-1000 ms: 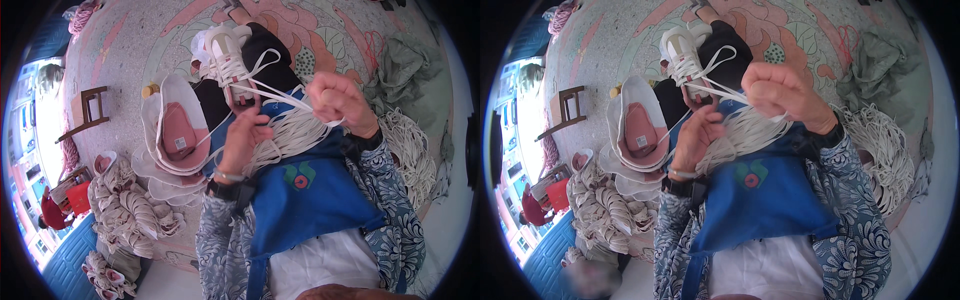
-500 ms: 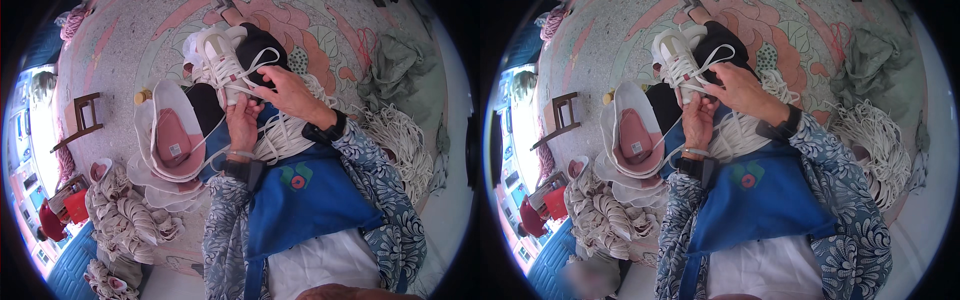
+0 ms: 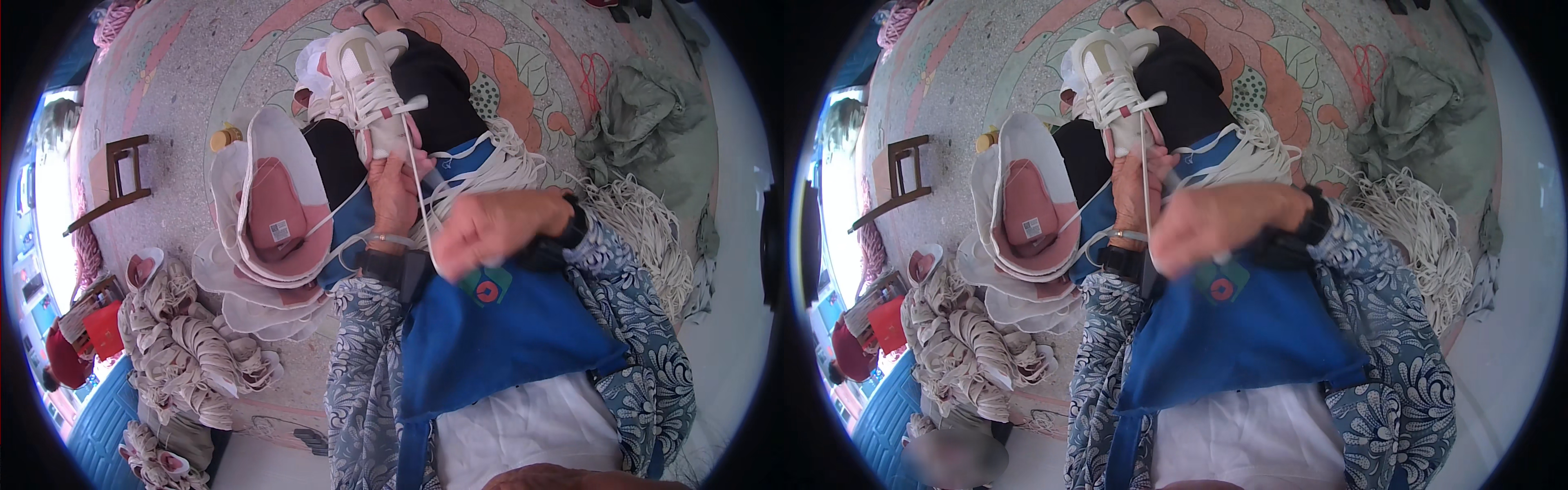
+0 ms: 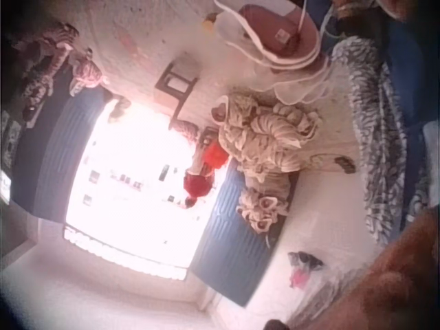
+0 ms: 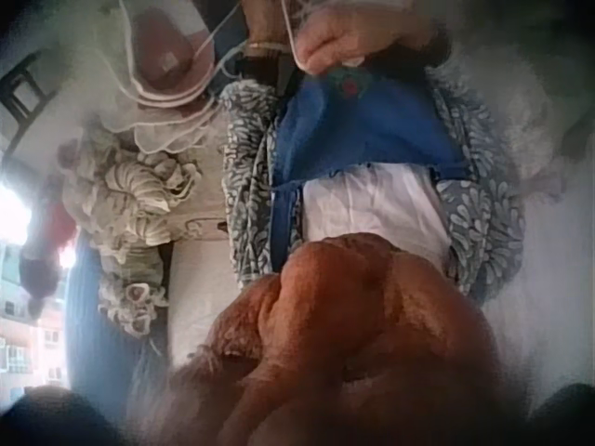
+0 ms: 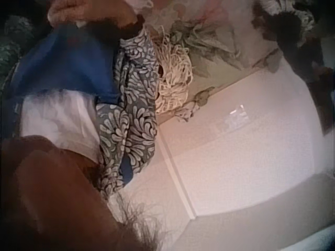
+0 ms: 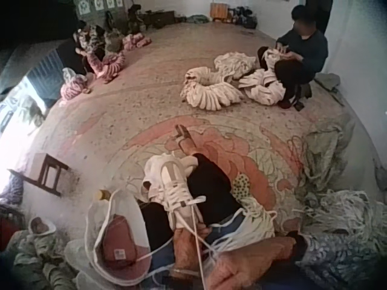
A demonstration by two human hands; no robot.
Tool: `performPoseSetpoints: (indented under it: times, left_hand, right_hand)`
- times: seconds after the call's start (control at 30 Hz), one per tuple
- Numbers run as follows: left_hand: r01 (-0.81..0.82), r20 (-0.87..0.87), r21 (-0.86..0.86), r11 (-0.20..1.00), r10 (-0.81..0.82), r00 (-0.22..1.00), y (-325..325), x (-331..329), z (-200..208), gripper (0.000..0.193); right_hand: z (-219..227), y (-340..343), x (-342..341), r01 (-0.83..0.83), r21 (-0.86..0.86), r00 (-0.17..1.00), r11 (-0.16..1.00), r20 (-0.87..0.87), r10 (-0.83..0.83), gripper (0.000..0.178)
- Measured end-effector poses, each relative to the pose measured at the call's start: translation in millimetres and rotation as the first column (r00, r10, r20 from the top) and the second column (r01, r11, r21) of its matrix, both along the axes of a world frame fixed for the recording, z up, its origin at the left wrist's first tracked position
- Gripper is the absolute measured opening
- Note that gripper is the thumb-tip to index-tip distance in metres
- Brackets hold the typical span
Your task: Lacing a pair of pink and white sneakers while sitting on the floor.
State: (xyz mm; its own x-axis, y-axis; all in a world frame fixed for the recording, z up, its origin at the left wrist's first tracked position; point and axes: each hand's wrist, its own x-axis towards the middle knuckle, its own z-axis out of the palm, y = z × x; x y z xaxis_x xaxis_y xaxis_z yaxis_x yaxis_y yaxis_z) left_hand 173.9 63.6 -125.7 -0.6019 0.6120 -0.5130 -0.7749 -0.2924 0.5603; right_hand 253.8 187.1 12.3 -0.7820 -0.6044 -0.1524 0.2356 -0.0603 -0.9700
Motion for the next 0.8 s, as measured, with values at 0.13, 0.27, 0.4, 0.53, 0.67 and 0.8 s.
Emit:
performPoseSetpoints:
  times: [0.13,0.27,0.4,0.53,0.67,0.8]
  left_hand:
    - [-0.08,0.024,0.072,0.994,0.079,0.997,4,2,-2,0.016]
    - [-0.051,0.006,0.054,0.997,0.051,0.999,4,-1,-3,0.023]
    - [-0.063,-0.017,0.05,0.997,0.063,0.998,2,-1,-3,0.024]
    - [-0.035,0.001,0.058,0.998,0.035,0.999,8,0,-4,0.026]
    - [-0.045,-0.019,0.039,0.998,0.046,0.999,0,-6,-9,0.026]
    - [-0.03,0.048,0.155,0.987,0.023,0.999,11,-12,-6,0.028]
  right_hand:
    - [25,0,10,-0.312,-0.22,0.931,0.925,-0.265,0.251,0.015]
    - [38,10,22,-0.436,-0.301,0.875,0.848,-0.361,0.322,0.012]
    - [43,27,46,-0.366,-0.556,0.89,0.746,-0.444,0.106,0.011]
    - [56,17,43,-0.504,-0.653,0.859,0.566,-0.45,0.246,0.014]
    - [40,11,57,-0.462,-0.766,0.886,0.448,-0.411,0.212,0.013]
    - [55,0,51,-0.3,-0.796,0.881,0.526,-0.02,0.473,0.017]
